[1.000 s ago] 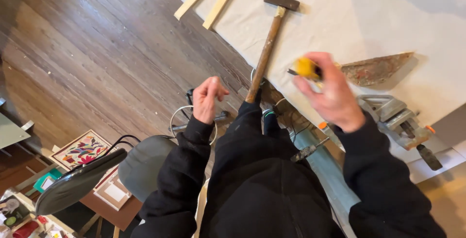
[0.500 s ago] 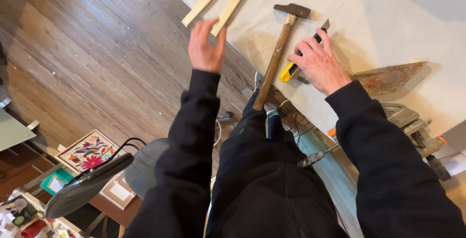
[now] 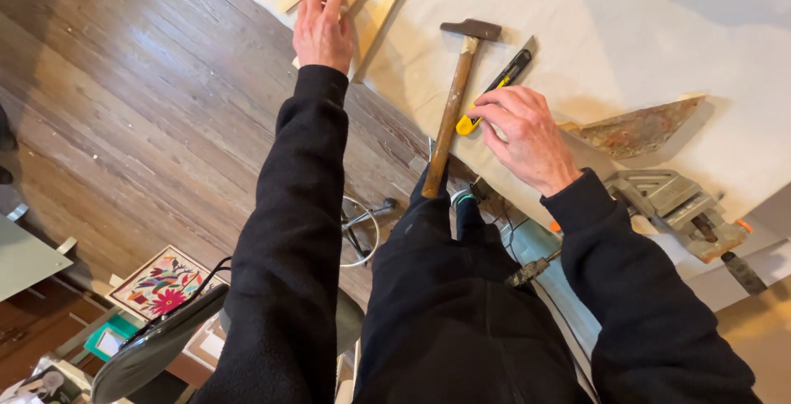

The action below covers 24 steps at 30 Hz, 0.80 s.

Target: The person clamps a mitered wood frame corner in a corner vise, applies wood glue from a bottle to a joint, fits the frame pieces together, and hammers brads into the corner, then uses a utility knife on the wood. The clip starts and ends mid-assembly with the frame still clamped.

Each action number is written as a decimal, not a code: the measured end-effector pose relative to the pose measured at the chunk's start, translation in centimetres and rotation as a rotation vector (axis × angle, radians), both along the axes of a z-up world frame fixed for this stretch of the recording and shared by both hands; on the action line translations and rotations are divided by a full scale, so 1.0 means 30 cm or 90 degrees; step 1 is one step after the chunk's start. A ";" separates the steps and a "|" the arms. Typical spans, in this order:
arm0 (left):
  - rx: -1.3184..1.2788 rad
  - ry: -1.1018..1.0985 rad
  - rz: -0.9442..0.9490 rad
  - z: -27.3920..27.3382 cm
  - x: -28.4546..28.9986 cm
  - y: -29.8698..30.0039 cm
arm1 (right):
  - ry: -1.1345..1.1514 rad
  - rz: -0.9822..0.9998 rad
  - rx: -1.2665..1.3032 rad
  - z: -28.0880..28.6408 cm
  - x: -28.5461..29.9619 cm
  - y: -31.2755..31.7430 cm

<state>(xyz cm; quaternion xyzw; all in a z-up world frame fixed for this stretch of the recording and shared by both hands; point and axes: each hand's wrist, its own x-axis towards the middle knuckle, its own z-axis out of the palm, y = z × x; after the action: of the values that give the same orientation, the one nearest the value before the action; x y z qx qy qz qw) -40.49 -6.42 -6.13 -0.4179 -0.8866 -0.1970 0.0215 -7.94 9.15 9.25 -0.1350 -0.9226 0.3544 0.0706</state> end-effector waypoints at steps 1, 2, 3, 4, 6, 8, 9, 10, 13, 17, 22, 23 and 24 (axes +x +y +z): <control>-0.001 0.000 0.001 0.014 0.000 0.006 | 0.000 0.001 -0.001 0.005 0.001 -0.004; 0.015 0.003 -0.013 0.028 -0.008 0.017 | 0.003 -0.004 -0.019 0.008 -0.004 -0.004; 0.031 0.006 -0.027 0.042 -0.016 0.028 | 0.007 -0.009 -0.038 0.011 -0.010 -0.004; 0.031 0.005 -0.025 0.056 -0.021 0.036 | 0.006 -0.007 -0.038 0.016 -0.008 -0.006; 0.084 0.028 -0.049 0.081 -0.033 0.055 | -0.008 -0.006 -0.062 0.022 -0.005 -0.011; 0.094 0.066 -0.045 0.056 -0.092 0.074 | -0.006 -0.007 -0.081 0.039 0.003 -0.017; 0.104 0.105 -0.041 0.043 -0.120 0.085 | -0.003 -0.009 -0.101 0.048 0.010 -0.019; 0.103 0.102 -0.043 0.018 -0.144 0.075 | -0.006 -0.011 -0.103 0.050 0.017 -0.019; 0.018 0.092 -0.049 -0.006 -0.205 0.074 | -0.012 -0.004 -0.130 0.052 0.027 -0.010; 0.033 0.146 -0.089 0.247 -0.113 0.054 | -0.055 -0.072 -0.252 0.088 0.017 -0.030; 0.195 -0.246 -0.112 0.424 0.142 0.024 | -0.085 -0.158 -0.516 0.068 -0.001 -0.031; 0.302 -0.542 -0.096 0.418 0.207 0.016 | -0.025 -0.173 -0.602 0.060 -0.003 -0.030; 0.405 -0.834 -0.073 0.417 0.263 0.006 | 0.039 -0.184 -0.687 0.051 -0.013 -0.027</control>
<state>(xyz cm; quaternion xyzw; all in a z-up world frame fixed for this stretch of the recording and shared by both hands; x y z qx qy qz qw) -32.59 -6.24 6.38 -0.2334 -0.5942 -0.6557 -0.4032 -8.34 8.35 10.77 -0.2665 -0.5801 0.7669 0.0661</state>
